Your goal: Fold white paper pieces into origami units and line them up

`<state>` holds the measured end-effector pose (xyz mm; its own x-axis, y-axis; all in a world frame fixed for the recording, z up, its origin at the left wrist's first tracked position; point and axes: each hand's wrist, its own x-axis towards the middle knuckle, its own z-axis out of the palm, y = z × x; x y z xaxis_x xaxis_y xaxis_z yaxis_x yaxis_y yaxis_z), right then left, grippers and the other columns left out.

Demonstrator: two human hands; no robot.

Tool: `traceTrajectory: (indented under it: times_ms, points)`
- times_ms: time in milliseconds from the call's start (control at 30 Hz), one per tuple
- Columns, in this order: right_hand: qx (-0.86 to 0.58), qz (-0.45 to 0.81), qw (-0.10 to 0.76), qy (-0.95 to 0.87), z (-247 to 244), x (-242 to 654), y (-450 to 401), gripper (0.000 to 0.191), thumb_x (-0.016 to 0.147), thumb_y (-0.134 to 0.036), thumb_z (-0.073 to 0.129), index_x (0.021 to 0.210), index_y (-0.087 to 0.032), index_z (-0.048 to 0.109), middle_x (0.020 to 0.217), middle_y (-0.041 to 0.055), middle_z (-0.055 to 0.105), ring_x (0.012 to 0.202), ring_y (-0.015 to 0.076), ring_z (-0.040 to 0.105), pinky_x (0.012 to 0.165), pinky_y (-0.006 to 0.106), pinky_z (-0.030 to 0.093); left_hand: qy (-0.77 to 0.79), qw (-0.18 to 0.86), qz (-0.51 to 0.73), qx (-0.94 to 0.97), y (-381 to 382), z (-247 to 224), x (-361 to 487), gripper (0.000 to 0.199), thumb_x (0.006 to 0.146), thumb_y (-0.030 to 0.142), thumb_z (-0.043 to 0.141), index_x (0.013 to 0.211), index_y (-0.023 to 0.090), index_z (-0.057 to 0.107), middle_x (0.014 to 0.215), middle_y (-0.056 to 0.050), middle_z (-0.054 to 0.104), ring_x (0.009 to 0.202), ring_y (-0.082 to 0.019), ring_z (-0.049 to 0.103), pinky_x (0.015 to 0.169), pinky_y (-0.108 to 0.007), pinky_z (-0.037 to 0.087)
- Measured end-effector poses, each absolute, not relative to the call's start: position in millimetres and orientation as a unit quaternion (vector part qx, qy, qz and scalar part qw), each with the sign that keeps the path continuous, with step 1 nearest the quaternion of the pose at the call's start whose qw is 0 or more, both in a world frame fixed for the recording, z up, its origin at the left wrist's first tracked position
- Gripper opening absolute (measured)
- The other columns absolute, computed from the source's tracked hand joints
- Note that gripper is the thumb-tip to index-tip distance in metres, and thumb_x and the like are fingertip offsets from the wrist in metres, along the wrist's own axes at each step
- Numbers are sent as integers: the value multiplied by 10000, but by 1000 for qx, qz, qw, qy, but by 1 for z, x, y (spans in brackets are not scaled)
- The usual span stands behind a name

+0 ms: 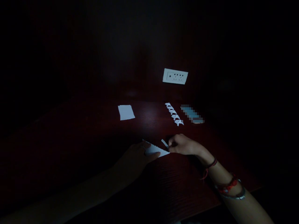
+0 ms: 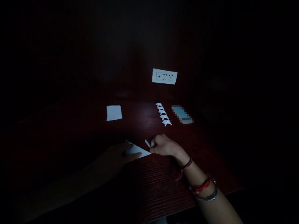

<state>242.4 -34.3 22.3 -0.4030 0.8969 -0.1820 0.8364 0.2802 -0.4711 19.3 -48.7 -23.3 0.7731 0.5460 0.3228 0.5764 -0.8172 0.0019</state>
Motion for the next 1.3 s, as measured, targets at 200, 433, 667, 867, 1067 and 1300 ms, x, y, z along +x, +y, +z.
traceTrajectory:
  times_ms: [200, 433, 667, 867, 1067, 1300]
  points:
    - [-546, 266, 64, -792, 23, 250, -33, 124, 651, -221, 525, 693, -140, 609, 625, -6, 563, 574, 91, 480, 531, 197, 350, -284, 72, -153, -944, -44, -32, 16, 446, 762, 128, 473, 1164, 318, 434, 1203, -77, 408, 1040, -286, 421, 788, -422, 387]
    - [-549, 348, 143, -747, 27, 256, -30, 134, 679, -228, 513, 705, -118, 585, 565, -19, 494, 467, 59, 424, 454, 176, 342, -265, 38, -200, -942, -43, -34, 12, 465, 749, 75, 428, 1183, 242, 413, 1334, -99, 220, 1168, -327, 268, 862, -451, 336]
    - [-576, 366, 178, -709, 37, 285, -43, 131, 675, -214, 527, 730, -108, 581, 640, 13, 548, 487, 60, 437, 466, 179, 363, -184, 61, -221, -956, -36, -12, 20, 491, 758, 4, 361, 1183, 250, 384, 1380, -52, 99, 1234, -263, 134, 934, -466, 243]
    - [-685, 293, 177, -643, 42, 360, -52, 147, 669, -229, 551, 715, -101, 607, 619, 32, 571, 505, 78, 473, 473, 186, 364, -183, 26, -207, -961, -14, 17, 102, 345, 822, 101, 346, 1146, 176, 440, 1279, -100, 292, 1192, -250, 241, 915, -403, 285]
    - [-761, 261, 158, -573, 35, 403, -55, 133, 663, -208, 554, 633, -93, 615, 465, 0, 521, 412, 62, 430, 422, 179, 327, -147, -32, -140, -979, 2, 21, 201, 291, 853, 234, 337, 1110, 216, 473, 1189, -71, 400, 983, -206, 471, 828, -348, 364]
    - [-814, 211, 133, -525, 34, 433, -56, 142, 628, -221, 607, 539, -110, 600, 380, -19, 463, 369, 69, 416, 402, 188, 290, -128, -67, -107, -984, 14, 10, 227, 293, 837, 266, 371, 1093, 198, 498, 1124, -88, 468, 915, -211, 512, 768, -337, 392]
